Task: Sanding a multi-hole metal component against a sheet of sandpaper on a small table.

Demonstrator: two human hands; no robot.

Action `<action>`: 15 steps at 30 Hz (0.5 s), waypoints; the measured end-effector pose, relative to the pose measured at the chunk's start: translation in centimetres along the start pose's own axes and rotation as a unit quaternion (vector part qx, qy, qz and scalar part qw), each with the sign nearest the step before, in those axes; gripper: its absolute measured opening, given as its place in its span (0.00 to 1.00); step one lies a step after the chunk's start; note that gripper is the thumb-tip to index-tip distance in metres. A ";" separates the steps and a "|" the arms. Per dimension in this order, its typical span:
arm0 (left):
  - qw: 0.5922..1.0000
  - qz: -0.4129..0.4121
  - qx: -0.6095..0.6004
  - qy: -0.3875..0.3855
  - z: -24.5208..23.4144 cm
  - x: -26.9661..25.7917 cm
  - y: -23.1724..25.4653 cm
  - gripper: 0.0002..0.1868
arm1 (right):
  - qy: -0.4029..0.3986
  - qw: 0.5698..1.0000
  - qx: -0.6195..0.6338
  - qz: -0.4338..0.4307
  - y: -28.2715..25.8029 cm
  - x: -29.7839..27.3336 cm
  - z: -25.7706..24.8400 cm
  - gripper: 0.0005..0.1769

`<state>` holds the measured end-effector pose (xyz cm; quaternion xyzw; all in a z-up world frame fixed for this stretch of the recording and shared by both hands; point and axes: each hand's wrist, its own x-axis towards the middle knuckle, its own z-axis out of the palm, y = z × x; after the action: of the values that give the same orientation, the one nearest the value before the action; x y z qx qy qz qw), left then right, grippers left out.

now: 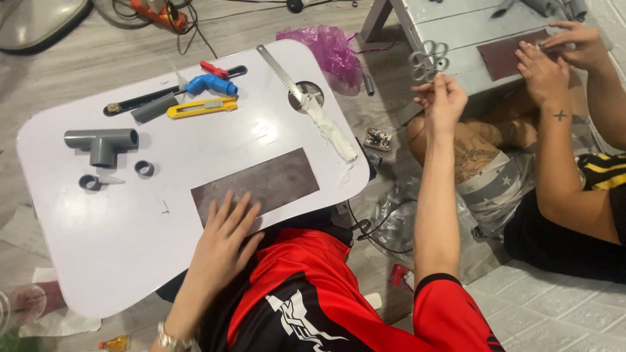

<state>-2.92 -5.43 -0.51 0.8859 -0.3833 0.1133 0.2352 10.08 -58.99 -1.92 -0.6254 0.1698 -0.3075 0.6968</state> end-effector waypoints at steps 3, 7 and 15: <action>0.999 -0.003 0.020 0.029 1.4 -3.4 -0.2 0.33 | 0.060 0.998 0.034 0.001 1.8 1.3 -3.0 0.09; 0.991 0.004 0.105 0.086 2.3 -3.1 0.0 0.28 | 0.135 0.988 0.080 0.013 2.1 2.7 -5.5 0.08; 0.970 0.025 0.194 0.144 2.2 -2.5 0.6 0.17 | 0.178 0.980 0.083 0.027 1.0 4.6 -6.1 0.07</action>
<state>-4.98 -5.33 -3.22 0.8790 -0.3387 0.3174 0.1089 10.00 -66.61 -3.23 -0.4954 0.2821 -0.4082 0.7130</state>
